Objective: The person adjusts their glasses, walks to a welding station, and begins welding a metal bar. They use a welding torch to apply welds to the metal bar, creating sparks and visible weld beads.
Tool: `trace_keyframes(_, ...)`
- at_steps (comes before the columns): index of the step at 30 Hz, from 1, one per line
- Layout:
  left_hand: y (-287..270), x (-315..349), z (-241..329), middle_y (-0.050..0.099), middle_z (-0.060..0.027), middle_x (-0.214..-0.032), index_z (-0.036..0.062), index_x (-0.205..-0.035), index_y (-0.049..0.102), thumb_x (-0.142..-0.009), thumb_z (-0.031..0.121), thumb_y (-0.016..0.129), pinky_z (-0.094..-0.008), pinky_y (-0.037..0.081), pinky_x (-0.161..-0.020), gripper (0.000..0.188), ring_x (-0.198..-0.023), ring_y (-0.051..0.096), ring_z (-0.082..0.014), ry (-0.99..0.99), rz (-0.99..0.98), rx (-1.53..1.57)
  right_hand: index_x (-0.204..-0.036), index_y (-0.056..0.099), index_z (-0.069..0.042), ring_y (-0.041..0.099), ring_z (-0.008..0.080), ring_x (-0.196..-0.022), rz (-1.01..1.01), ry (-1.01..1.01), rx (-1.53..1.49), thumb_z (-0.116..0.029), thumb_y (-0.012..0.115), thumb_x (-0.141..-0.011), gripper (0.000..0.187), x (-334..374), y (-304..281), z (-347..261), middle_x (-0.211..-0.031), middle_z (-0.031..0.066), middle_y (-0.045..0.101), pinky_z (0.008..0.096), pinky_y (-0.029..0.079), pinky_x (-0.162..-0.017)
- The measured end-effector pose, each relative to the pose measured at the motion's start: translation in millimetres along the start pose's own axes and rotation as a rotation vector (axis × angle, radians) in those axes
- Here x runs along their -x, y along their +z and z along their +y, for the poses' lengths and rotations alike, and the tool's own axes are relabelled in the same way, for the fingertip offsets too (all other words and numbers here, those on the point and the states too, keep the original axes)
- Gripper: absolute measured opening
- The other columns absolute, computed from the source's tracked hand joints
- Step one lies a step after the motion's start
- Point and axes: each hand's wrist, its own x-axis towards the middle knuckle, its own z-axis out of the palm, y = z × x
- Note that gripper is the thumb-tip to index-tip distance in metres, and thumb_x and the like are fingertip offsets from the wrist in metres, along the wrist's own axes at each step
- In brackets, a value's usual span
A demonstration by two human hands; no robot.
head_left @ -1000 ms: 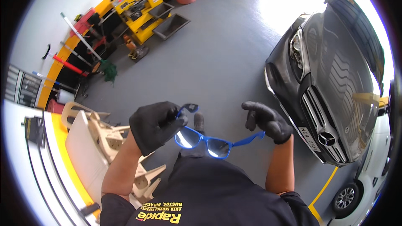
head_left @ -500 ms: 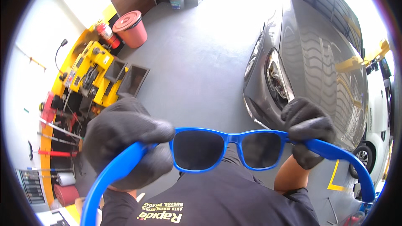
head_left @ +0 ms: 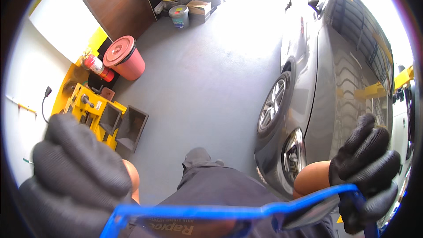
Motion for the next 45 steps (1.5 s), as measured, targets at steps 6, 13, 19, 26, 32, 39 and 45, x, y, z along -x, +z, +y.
trace_keyframes(6,5.8,-38.6,-172.7,0.048,-0.0022,-0.082,0.0217,-0.096,0.060,-0.083,0.045,0.072,-0.0383,0.046,-0.084,0.029,-0.085,0.053,-0.0208,0.043,0.010,0.023,-0.099,0.062,-0.006,0.062,0.0237,-0.089,0.454,0.028,-1.861,-0.027,0.056,-0.101,0.022,-76.7,172.7,-66.1,-0.083,0.0070,0.063,0.0569,0.030,-0.110)
trace_keyframes(13,25.2,-135.2,-392.0,0.051,-0.0048,-0.082,0.0144,-0.097,0.061,-0.087,0.042,0.065,-0.0402,0.046,-0.083,0.030,-0.083,0.055,-0.0231,0.111,-0.005,0.109,-0.098,0.063,-0.005,0.061,0.0231,-0.083,0.490,0.008,-1.815,-0.025,0.059,-0.098,0.020,-174.7,342.1,-120.1,-0.084,0.0072,0.063,0.0494,0.037,-0.096)
trace_keyframes(19,68.0,-209.9,-568.6,0.054,-0.0071,-0.082,0.0082,-0.098,0.062,-0.089,0.040,0.060,-0.0418,0.047,-0.083,0.033,-0.081,0.056,-0.0251,0.207,-0.010,0.165,-0.097,0.064,-0.005,0.060,0.0226,-0.077,0.544,0.023,-1.780,-0.023,0.063,-0.096,0.018,-217.2,498.7,-150.4,-0.084,0.0073,0.063,0.0431,0.043,-0.085)
trace_keyframes(26,126.2,-278.9,-785.5,0.058,-0.0098,-0.082,0.0009,-0.099,0.063,-0.093,0.038,0.053,-0.0437,0.047,-0.082,0.039,-0.079,0.058,-0.0275,0.193,0.124,0.148,-0.093,0.064,-0.003,0.058,0.0226,-0.072,0.794,0.593,-1.728,-0.024,0.062,-0.095,0.022,-247.3,741.5,-158.2,-0.084,0.0103,0.062,0.0419,0.045,-0.078)
trace_keyframes(32,180.8,-144.8,-1103.4,0.065,-0.0142,-0.106,0.0004,-0.119,0.060,-0.099,0.011,0.046,-0.0356,0.050,-0.089,0.027,-0.096,0.062,-0.0217,-0.752,-0.284,0.190,-0.120,0.063,0.009,0.064,0.0165,-0.086,-0.574,0.984,-1.662,-0.009,0.052,-0.096,0.032,-201.2,1020.1,-239.6,-0.102,0.0088,0.069,0.0273,0.052,-0.080)
trace_keyframes(39,184.6,181.2,-1268.4,0.065,-0.0130,-0.123,0.0086,-0.133,0.057,-0.101,0.029,0.050,-0.0428,0.048,-0.101,0.038,-0.110,0.063,-0.0276,-1.996,-1.519,-0.270,-0.118,0.068,-0.006,0.070,0.0351,-0.101,-1.601,0.920,-1.238,-0.043,0.067,-0.093,0.044,55.1,1321.3,-369.2,-0.107,0.0213,0.072,0.0419,0.054,-0.087)
trace_keyframes(45,204.9,199.2,-1396.4,0.070,-0.0076,-0.111,0.0149,-0.123,0.063,-0.099,0.037,0.052,-0.0426,0.049,-0.100,0.035,-0.099,0.066,-0.0247,-2.657,-1.401,-0.072,-0.129,0.060,-0.021,0.066,0.0199,-0.094,-2.738,1.181,-0.992,-0.035,0.051,-0.103,0.031,259.2,1328.5,-388.5,-0.112,0.0060,0.069,0.0430,0.053,-0.081)
